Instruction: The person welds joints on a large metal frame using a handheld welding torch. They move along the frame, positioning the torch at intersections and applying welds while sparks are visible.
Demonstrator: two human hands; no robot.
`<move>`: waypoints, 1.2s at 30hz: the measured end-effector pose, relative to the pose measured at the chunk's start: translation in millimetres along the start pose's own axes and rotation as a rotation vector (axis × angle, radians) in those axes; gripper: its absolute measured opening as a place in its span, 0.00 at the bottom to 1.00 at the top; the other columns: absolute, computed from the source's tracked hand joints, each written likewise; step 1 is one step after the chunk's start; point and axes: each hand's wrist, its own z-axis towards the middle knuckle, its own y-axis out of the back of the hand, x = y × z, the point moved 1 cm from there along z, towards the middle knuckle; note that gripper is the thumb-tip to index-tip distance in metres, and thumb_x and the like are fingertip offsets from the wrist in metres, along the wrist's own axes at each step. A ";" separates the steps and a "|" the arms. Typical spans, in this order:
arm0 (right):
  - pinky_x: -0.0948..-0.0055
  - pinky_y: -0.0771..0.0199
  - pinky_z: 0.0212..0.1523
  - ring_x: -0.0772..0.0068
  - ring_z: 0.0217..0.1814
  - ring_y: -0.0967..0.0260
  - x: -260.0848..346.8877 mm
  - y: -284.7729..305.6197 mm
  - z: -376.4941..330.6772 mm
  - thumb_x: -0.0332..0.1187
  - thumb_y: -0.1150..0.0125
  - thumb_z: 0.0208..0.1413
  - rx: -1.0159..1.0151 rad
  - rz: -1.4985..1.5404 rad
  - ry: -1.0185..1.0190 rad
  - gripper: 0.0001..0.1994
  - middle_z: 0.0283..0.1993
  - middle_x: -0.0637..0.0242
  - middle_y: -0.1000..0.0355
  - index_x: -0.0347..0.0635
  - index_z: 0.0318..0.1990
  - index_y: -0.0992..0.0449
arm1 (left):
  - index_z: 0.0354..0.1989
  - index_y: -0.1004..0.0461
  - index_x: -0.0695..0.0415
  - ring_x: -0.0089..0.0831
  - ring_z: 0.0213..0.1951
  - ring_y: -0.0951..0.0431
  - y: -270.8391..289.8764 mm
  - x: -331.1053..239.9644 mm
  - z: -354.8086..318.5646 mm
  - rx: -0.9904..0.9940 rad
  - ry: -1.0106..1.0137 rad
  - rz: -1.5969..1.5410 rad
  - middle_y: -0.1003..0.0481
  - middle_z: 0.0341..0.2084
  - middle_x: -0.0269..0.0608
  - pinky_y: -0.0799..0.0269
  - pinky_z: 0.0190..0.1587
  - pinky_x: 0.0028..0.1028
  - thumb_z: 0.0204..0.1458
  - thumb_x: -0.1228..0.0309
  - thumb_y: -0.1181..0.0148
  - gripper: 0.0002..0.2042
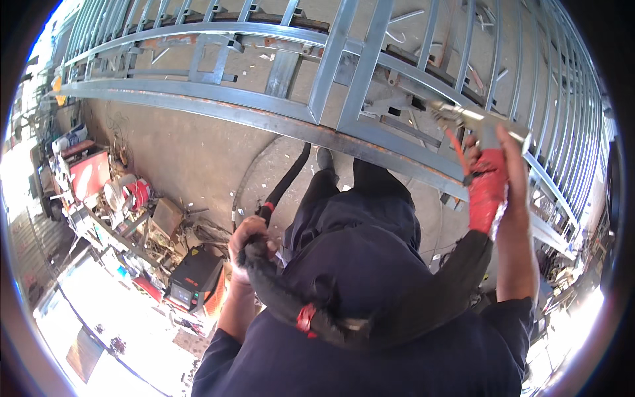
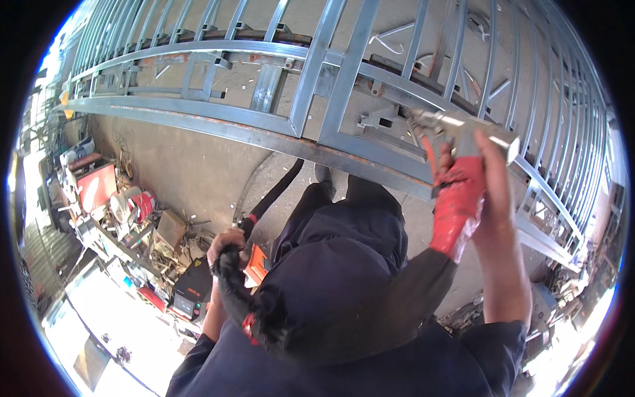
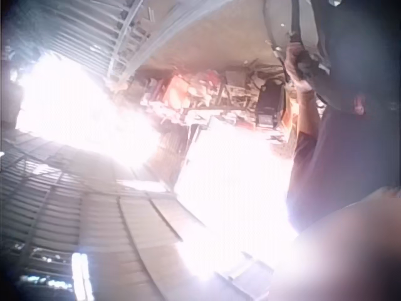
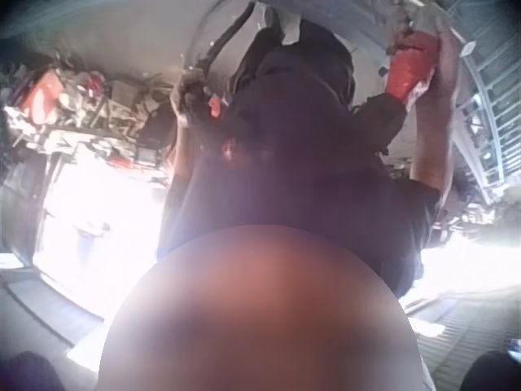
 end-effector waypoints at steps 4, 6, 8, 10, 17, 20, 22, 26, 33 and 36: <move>0.69 0.19 0.29 0.69 0.29 0.22 3.1 -5.5 36.5 0.52 0.42 0.68 0.136 -0.076 -0.097 0.25 0.36 0.58 0.22 0.33 0.52 0.28 | 0.34 0.26 0.60 0.38 0.36 0.25 -13.5 -14.2 5.8 0.000 -0.070 0.055 0.26 0.30 0.41 0.28 0.45 0.36 0.45 0.65 0.24 0.16; 0.69 0.18 0.29 0.70 0.27 0.24 21.9 -29.9 47.0 0.50 0.43 0.69 0.172 -0.227 0.032 0.24 0.37 0.58 0.22 0.32 0.53 0.28 | 0.32 0.25 0.61 0.41 0.35 0.24 -34.4 -19.2 13.2 -0.016 -0.003 0.100 0.26 0.29 0.44 0.28 0.42 0.36 0.40 0.69 0.25 0.15; 0.70 0.17 0.27 0.71 0.26 0.23 52.4 -49.7 64.3 0.49 0.44 0.70 0.283 -0.194 0.075 0.23 0.35 0.59 0.22 0.32 0.51 0.28 | 0.32 0.24 0.60 0.43 0.33 0.23 -53.5 -16.3 25.4 0.038 0.048 0.126 0.25 0.28 0.43 0.28 0.40 0.37 0.40 0.72 0.27 0.13; 0.72 0.17 0.24 0.71 0.26 0.22 79.2 -74.6 59.9 0.49 0.45 0.70 0.279 -0.226 0.185 0.24 0.32 0.60 0.23 0.30 0.51 0.27 | 0.31 0.24 0.58 0.45 0.32 0.22 -70.1 -7.7 28.0 0.055 0.006 0.202 0.24 0.26 0.42 0.28 0.40 0.38 0.41 0.71 0.26 0.12; 0.76 0.18 0.19 0.73 0.23 0.23 80.4 -73.8 55.4 0.46 0.47 0.72 0.385 -0.351 0.242 0.21 0.40 0.55 0.22 0.34 0.56 0.29 | 0.29 0.24 0.57 0.45 0.30 0.23 -94.0 -13.0 11.0 0.042 -0.057 0.255 0.24 0.24 0.41 0.29 0.38 0.38 0.42 0.67 0.24 0.13; 0.76 0.18 0.22 0.73 0.24 0.22 59.9 -54.6 62.4 0.47 0.48 0.73 0.276 -0.309 0.147 0.22 0.38 0.55 0.21 0.30 0.53 0.29 | 0.32 0.24 0.58 0.40 0.28 0.24 -78.7 -14.2 -4.6 -0.109 0.127 0.149 0.25 0.24 0.41 0.30 0.36 0.35 0.44 0.68 0.24 0.13; 0.66 0.15 0.32 0.70 0.31 0.21 52.2 -31.9 68.9 0.45 0.46 0.72 0.291 -0.298 0.067 0.21 0.41 0.57 0.21 0.34 0.57 0.30 | 0.38 0.24 0.59 0.28 0.29 0.27 -62.3 -10.3 -18.6 -0.223 0.216 0.033 0.24 0.30 0.37 0.32 0.35 0.29 0.46 0.67 0.23 0.16; 0.61 0.15 0.38 0.65 0.34 0.20 41.0 -7.7 67.7 0.48 0.46 0.72 0.278 -0.113 -0.197 0.24 0.43 0.55 0.22 0.33 0.58 0.31 | 0.41 0.23 0.59 0.22 0.32 0.29 -33.7 -44.8 -18.4 -0.342 0.264 0.108 0.23 0.35 0.33 0.32 0.37 0.24 0.44 0.64 0.20 0.21; 0.58 0.15 0.40 0.61 0.38 0.21 11.2 6.6 107.4 0.46 0.42 0.70 0.355 0.048 -0.447 0.24 0.49 0.52 0.24 0.33 0.60 0.35 | 0.40 0.29 0.56 0.23 0.30 0.32 -55.5 -95.1 1.3 -0.482 -0.090 0.187 0.32 0.23 0.29 0.29 0.56 0.38 0.56 0.51 0.26 0.22; 0.54 0.16 0.41 0.62 0.41 0.22 -0.4 6.6 122.4 0.45 0.39 0.67 0.294 0.031 -0.505 0.24 0.48 0.53 0.25 0.36 0.59 0.36 | 0.42 0.30 0.54 0.25 0.33 0.30 -53.2 -100.1 1.3 -0.432 -0.053 0.219 0.33 0.24 0.29 0.32 0.58 0.42 0.56 0.50 0.27 0.23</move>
